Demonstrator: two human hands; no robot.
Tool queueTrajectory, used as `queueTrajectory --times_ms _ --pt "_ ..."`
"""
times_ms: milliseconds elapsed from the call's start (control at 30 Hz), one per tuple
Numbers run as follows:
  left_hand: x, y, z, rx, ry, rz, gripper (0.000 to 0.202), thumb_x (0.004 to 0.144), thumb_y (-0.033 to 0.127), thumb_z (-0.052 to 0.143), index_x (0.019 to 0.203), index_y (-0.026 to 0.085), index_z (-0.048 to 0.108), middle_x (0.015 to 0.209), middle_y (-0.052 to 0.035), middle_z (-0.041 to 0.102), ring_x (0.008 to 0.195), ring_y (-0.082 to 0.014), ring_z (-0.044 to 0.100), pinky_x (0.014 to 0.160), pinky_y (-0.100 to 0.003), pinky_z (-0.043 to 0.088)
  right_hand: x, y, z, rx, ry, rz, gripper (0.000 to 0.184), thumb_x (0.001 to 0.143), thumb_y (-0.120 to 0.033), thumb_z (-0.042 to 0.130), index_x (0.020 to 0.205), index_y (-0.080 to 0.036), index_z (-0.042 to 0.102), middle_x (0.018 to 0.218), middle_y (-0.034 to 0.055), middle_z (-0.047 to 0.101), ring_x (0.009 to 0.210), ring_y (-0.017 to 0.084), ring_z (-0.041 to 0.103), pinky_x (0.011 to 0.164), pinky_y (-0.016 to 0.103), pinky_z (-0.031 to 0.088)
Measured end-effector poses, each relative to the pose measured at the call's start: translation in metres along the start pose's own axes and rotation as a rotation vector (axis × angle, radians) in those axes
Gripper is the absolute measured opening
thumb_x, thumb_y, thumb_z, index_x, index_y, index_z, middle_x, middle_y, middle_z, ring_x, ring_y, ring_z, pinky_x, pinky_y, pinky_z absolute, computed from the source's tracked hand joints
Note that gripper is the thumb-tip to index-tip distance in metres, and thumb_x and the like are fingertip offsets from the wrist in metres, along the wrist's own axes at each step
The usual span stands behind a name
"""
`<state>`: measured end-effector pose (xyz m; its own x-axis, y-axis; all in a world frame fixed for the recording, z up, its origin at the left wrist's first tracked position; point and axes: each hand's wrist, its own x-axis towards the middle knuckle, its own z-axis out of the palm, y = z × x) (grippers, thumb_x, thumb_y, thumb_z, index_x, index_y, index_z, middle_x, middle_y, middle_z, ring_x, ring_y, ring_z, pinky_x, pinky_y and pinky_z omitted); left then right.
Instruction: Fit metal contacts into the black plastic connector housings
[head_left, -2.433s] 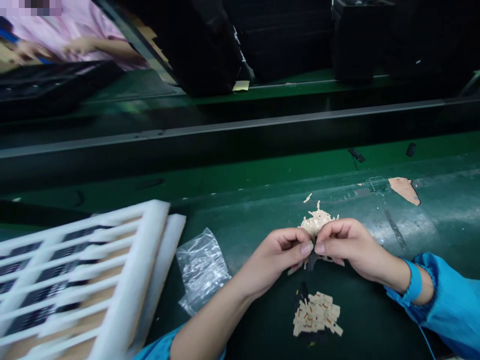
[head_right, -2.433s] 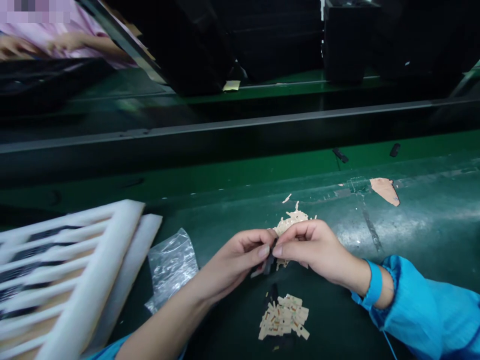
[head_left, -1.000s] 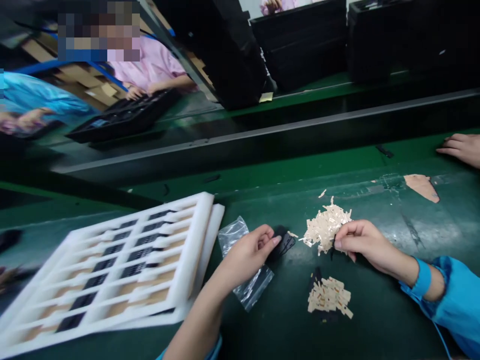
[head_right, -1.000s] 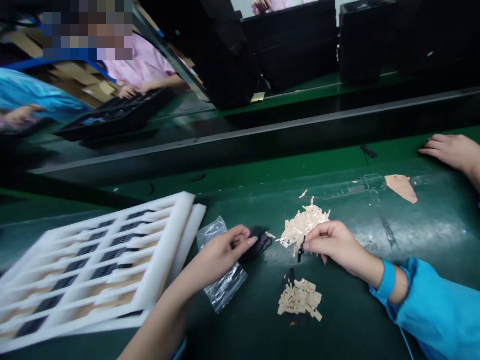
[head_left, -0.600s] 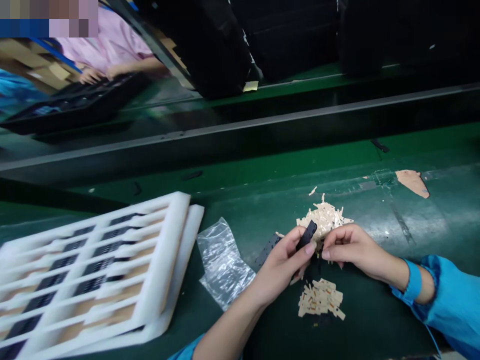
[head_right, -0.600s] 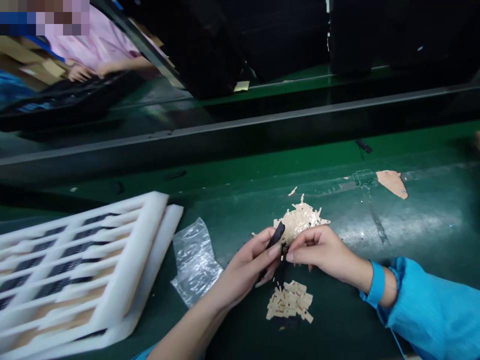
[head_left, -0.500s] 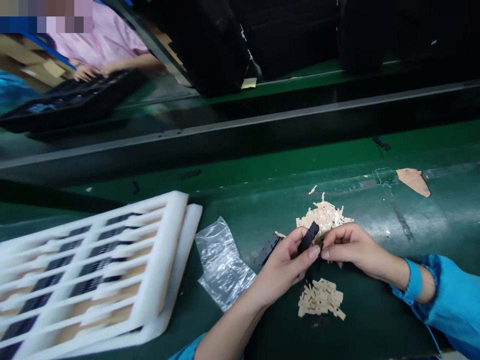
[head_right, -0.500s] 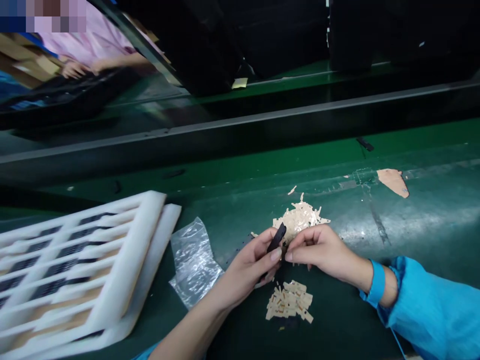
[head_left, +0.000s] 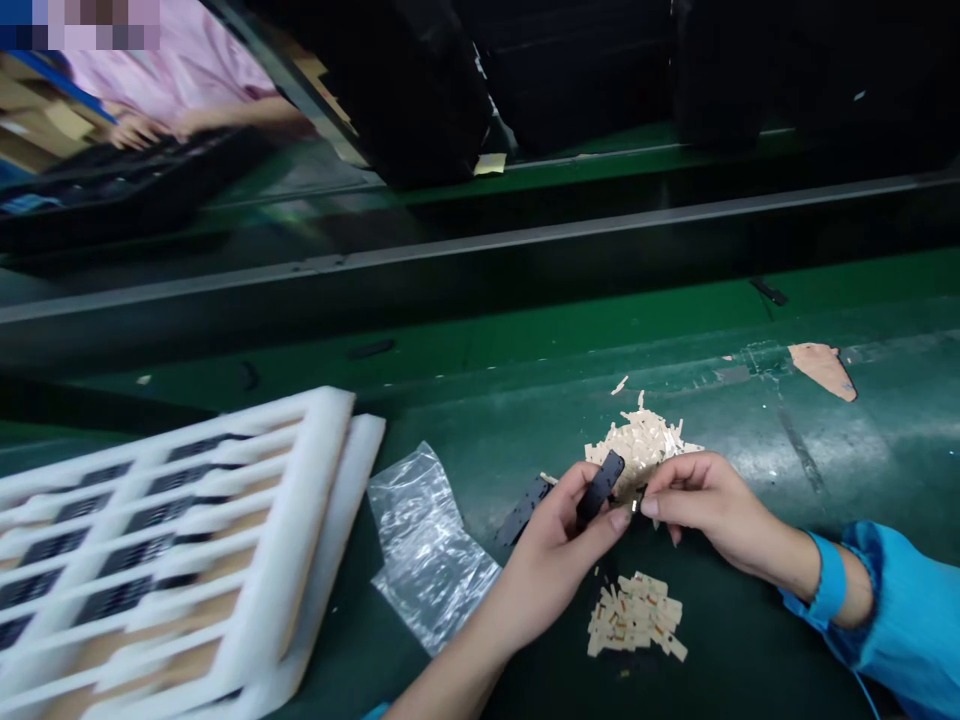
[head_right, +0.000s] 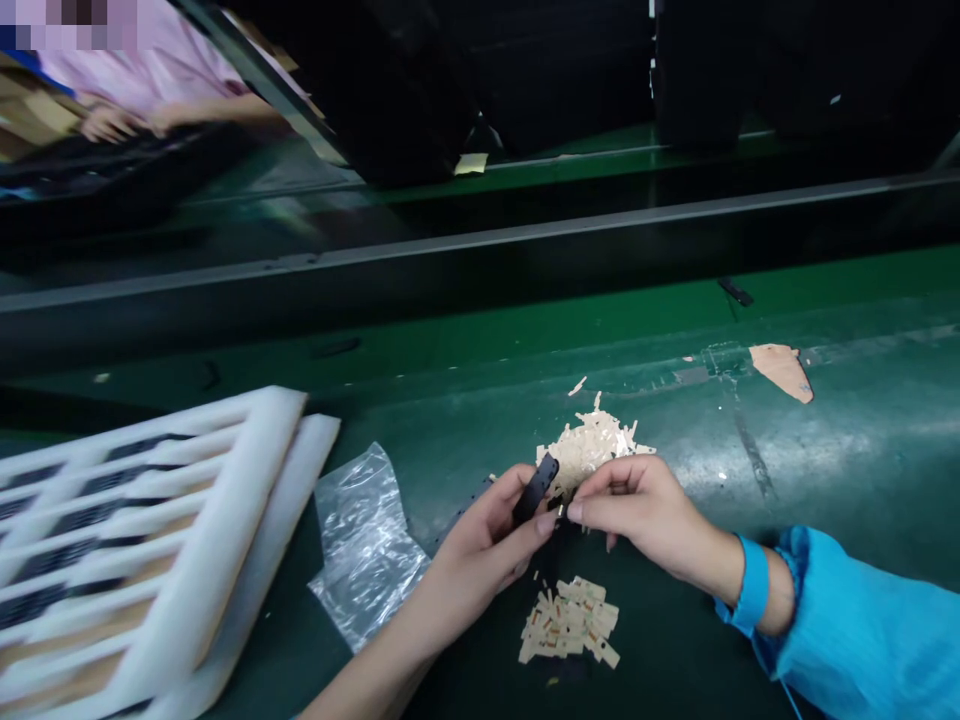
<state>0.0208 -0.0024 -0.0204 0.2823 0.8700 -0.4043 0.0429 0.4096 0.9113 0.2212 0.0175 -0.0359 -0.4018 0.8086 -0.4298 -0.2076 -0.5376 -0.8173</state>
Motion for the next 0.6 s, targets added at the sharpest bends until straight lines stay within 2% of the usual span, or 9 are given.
queueTrajectory --times_ms 67,133,200,267,367,467,600 --pt "-0.001 -0.001 0.000 0.028 -0.002 0.032 0.031 0.087 0.042 0.080 0.098 0.020 0.061 0.089 0.0013 0.057 0.079 -0.0144 0.053 0.071 -0.025 0.046 0.000 0.001 0.001 -0.006 0.037 -0.010 0.019 0.068 -0.032 0.089 0.069 -0.018 0.077 0.065 -0.0007 0.069 0.051 0.009 0.053 0.050 0.023 0.044" --pt "-0.001 -0.002 0.000 0.068 0.005 0.048 0.031 0.085 0.040 0.081 0.098 0.021 0.062 0.093 0.0000 0.059 0.084 -0.0164 0.055 0.073 -0.027 0.046 0.001 0.002 0.001 -0.040 0.071 -0.033 0.019 0.068 -0.033 0.089 0.069 -0.019 0.077 0.065 -0.0003 0.070 0.052 0.010 0.055 0.051 0.023 0.046" --pt "-0.003 -0.003 0.001 0.111 0.030 0.050 0.026 0.089 0.041 0.076 0.099 0.021 0.064 0.092 -0.0008 0.060 0.084 -0.0174 0.056 0.072 -0.027 0.047 0.001 0.002 0.000 -0.071 0.114 -0.061 0.017 0.068 -0.032 0.088 0.069 -0.019 0.077 0.065 0.0001 0.070 0.054 0.010 0.057 0.052 0.024 0.047" --pt "-0.004 -0.003 0.002 0.116 0.045 0.024 0.024 0.096 0.045 0.066 0.102 0.021 0.066 0.084 -0.0005 0.059 0.077 -0.0170 0.057 0.065 -0.026 0.048 0.002 0.001 -0.001 -0.069 0.163 -0.069 0.014 0.068 -0.030 0.087 0.069 -0.019 0.077 0.066 0.0006 0.071 0.055 0.012 0.059 0.054 0.025 0.050" --pt "-0.006 -0.008 0.003 0.058 0.038 -0.011 0.035 0.100 0.048 0.058 0.121 0.021 0.068 0.079 -0.0018 0.064 0.068 -0.0177 0.060 0.058 -0.027 0.050 0.002 -0.001 -0.001 -0.044 0.204 -0.042 0.014 0.068 -0.029 0.087 0.068 -0.019 0.077 0.066 0.0014 0.072 0.056 0.012 0.061 0.056 0.027 0.053" --pt "-0.008 -0.015 0.006 0.019 0.049 0.003 0.052 0.099 0.045 0.062 0.144 0.020 0.059 0.090 -0.0067 0.074 0.075 -0.0204 0.067 0.067 -0.032 0.058 0.003 -0.003 0.001 -0.035 0.226 -0.024 0.016 0.067 -0.030 0.087 0.067 -0.019 0.076 0.066 0.0014 0.072 0.057 0.013 0.063 0.056 0.027 0.054" --pt "-0.012 -0.017 0.008 0.002 0.037 0.015 0.059 0.099 0.041 0.063 0.153 0.022 0.053 0.092 -0.0071 0.077 0.079 -0.0215 0.071 0.078 -0.037 0.062 0.002 -0.005 0.003 -0.040 0.248 0.027 0.019 0.066 -0.032 0.088 0.067 -0.018 0.075 0.066 0.0023 0.073 0.059 0.013 0.066 0.056 0.025 0.055"
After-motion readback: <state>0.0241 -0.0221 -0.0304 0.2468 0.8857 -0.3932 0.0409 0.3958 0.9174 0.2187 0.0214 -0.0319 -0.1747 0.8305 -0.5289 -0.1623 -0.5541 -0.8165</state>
